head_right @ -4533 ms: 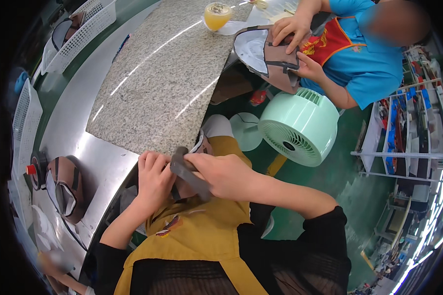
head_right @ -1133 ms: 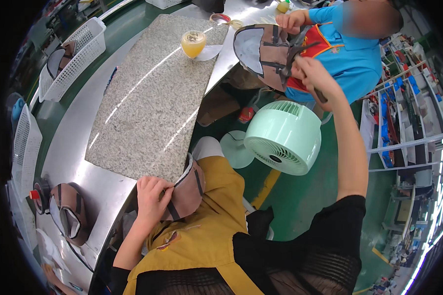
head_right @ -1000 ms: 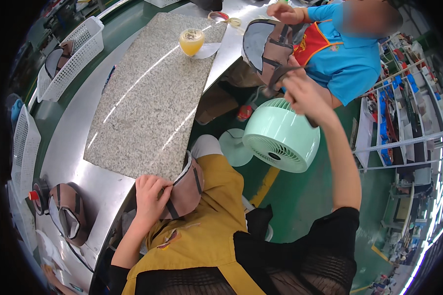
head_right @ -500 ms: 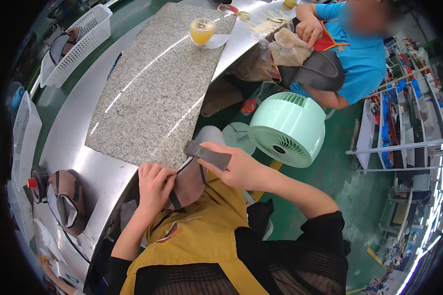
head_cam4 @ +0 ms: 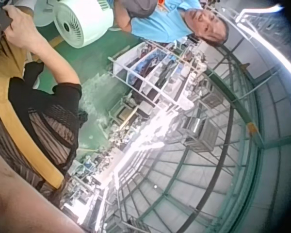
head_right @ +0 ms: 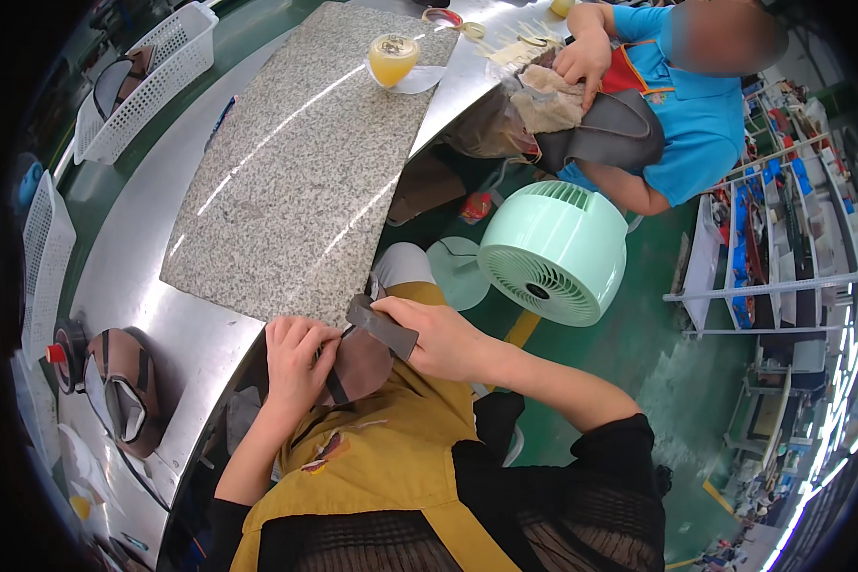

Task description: The person assembles a shoe by hand, using a hammer to secure parts of the shoe's sole and upper. They repeatedly tap the shoe's edge against a workbench, apply a substance from a small container, and adjust the shoe's position. The process involves handling the shoe, hammer, and container in a repetitive sequence.

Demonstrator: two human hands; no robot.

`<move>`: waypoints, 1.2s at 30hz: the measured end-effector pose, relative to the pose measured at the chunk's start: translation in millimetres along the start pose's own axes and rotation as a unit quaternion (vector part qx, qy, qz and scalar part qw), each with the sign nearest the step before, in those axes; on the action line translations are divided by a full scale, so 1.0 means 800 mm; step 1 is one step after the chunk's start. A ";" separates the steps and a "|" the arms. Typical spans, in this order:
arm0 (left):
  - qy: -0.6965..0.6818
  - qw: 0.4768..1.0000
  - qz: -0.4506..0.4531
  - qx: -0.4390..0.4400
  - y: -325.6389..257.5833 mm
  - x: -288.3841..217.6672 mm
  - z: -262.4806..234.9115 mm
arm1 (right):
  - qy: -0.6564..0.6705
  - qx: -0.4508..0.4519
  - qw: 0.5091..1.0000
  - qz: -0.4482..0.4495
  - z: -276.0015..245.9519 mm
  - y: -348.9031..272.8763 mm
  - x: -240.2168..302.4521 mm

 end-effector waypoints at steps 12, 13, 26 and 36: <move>-0.001 1.000 0.002 -0.001 -0.001 0.001 0.001 | -0.027 0.000 1.000 -0.007 0.001 0.002 0.002; -0.001 1.000 0.002 -0.002 0.000 0.001 0.001 | -0.029 0.001 1.000 -0.007 0.001 0.002 0.003; -0.006 1.000 0.001 -0.009 -0.003 0.002 0.002 | -0.042 0.012 0.999 0.003 0.005 0.000 -0.001; 0.027 0.998 0.047 -0.029 -0.002 -0.008 -0.001 | -0.029 0.019 0.999 0.011 -0.004 0.005 0.003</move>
Point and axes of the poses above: each hand's wrist, its own y-axis towards the middle knuckle, its own z-axis out of the palm, x = y × z, the point moved 5 cm from there along y, towards the middle knuckle, and after that the axes turned 14 degrees about y, right-handed, at the moved point
